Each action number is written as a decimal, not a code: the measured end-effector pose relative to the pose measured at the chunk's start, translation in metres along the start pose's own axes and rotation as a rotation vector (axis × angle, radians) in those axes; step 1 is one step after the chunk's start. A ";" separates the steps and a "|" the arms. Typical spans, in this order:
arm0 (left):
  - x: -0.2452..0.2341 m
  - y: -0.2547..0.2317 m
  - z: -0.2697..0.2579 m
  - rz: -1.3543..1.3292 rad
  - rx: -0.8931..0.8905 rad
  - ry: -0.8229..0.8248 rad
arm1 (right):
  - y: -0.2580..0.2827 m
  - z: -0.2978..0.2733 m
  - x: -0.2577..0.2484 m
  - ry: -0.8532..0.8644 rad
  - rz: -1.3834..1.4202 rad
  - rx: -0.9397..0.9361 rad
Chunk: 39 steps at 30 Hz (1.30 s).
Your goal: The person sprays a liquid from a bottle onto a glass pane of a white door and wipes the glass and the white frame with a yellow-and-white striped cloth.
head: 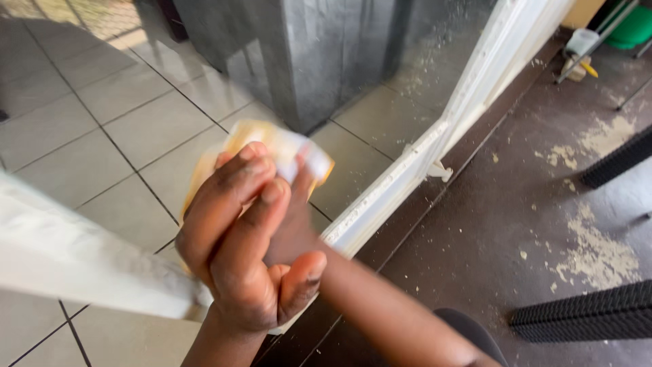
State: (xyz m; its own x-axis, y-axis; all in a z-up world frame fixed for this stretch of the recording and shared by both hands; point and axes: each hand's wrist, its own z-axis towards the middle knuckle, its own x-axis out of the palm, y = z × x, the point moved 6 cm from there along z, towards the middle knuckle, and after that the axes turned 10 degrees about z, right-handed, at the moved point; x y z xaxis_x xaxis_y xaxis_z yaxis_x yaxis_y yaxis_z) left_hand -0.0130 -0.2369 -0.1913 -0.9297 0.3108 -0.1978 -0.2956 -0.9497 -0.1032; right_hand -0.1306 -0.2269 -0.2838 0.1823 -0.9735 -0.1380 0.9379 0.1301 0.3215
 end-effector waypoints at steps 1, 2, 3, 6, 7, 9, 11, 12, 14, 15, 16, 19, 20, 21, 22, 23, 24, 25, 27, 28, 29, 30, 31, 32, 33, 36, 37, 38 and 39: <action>0.006 0.001 -0.003 -0.010 0.009 0.016 | -0.024 0.009 -0.007 -0.077 0.042 0.051; 0.011 0.002 -0.006 -0.020 0.018 0.032 | -0.055 0.017 -0.021 -0.162 0.087 0.110; 0.016 0.001 -0.010 -0.032 0.021 0.060 | -0.081 0.015 -0.035 -0.240 0.143 0.178; 0.037 0.000 -0.023 -0.050 0.005 0.153 | -0.121 -0.029 -0.065 -0.301 0.030 0.285; 0.048 -0.001 -0.024 -0.063 0.000 0.180 | -0.118 -0.054 -0.068 -0.283 -0.019 0.310; 0.070 -0.006 -0.027 -0.118 0.003 0.204 | -0.102 -0.100 -0.068 -0.235 -0.067 0.364; 0.092 -0.011 -0.026 -0.160 0.015 0.216 | -0.087 -0.123 -0.064 -0.186 -0.072 0.373; 0.103 -0.014 -0.022 -0.175 0.024 0.215 | -0.086 -0.121 -0.065 -0.169 -0.077 0.362; 0.124 -0.021 -0.015 -0.212 0.037 0.218 | -0.097 -0.102 -0.073 -0.159 -0.087 0.307; 0.131 -0.024 -0.010 -0.228 0.040 0.229 | -0.104 -0.086 -0.076 -0.165 -0.085 0.276; 0.138 -0.026 -0.005 -0.244 0.043 0.241 | -0.115 -0.065 -0.080 -0.174 -0.079 0.242; 0.167 -0.032 0.010 -0.178 0.096 0.325 | -0.144 -0.010 -0.094 -0.202 -0.028 0.185; 0.178 -0.032 0.016 -0.179 0.101 0.331 | -0.154 0.003 -0.100 -0.211 -0.006 0.179; 0.188 -0.032 0.020 -0.184 0.109 0.335 | -0.162 0.010 -0.107 -0.222 0.009 0.179; 0.198 -0.032 0.024 -0.179 0.121 0.342 | -0.170 0.013 -0.113 -0.227 0.019 0.190; 0.207 -0.032 0.025 -0.172 0.127 0.352 | -0.173 0.006 -0.116 -0.229 0.032 0.210; 0.215 -0.033 0.026 -0.154 0.138 0.365 | -0.174 -0.004 -0.118 -0.226 0.037 0.237; 0.222 -0.035 0.032 -0.128 0.141 0.378 | -0.174 -0.010 -0.120 -0.228 0.046 0.253; 0.235 -0.039 0.040 -0.081 0.130 0.394 | -0.173 -0.020 -0.124 -0.230 0.043 0.269; 0.241 -0.039 0.042 -0.062 0.116 0.397 | -0.176 -0.021 -0.126 -0.226 0.036 0.267; 0.245 -0.040 0.040 -0.014 0.085 0.418 | -0.173 -0.026 -0.127 -0.223 0.035 0.282; 0.250 -0.040 0.036 0.033 0.053 0.440 | -0.174 -0.025 -0.129 -0.220 0.039 0.283; 0.254 -0.039 0.031 0.090 0.018 0.469 | -0.178 -0.022 -0.131 -0.219 0.059 0.276; 0.258 -0.040 0.026 0.094 0.022 0.477 | -0.182 -0.014 -0.133 -0.220 0.081 0.266; 0.261 -0.041 0.022 0.107 0.030 0.485 | -0.187 -0.001 -0.134 -0.224 0.118 0.245; 0.262 -0.041 0.015 0.173 0.067 0.474 | -0.198 0.036 -0.141 -0.228 0.194 0.198; 0.263 -0.042 0.014 0.196 0.080 0.462 | -0.199 0.041 -0.145 -0.226 0.217 0.198; 0.266 -0.043 0.011 0.204 0.057 0.484 | -0.199 0.044 -0.149 -0.223 0.236 0.198; 0.271 -0.043 0.009 0.214 0.033 0.501 | -0.198 0.045 -0.152 -0.217 0.251 0.202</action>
State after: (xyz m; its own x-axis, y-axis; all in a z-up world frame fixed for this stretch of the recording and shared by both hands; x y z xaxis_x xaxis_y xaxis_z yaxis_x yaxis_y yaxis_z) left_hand -0.2537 -0.1119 -0.2315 -0.7536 0.0826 -0.6522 -0.1257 -0.9919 0.0197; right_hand -0.3574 -0.1135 -0.2847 0.3120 -0.9361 0.1626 0.7910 0.3507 0.5013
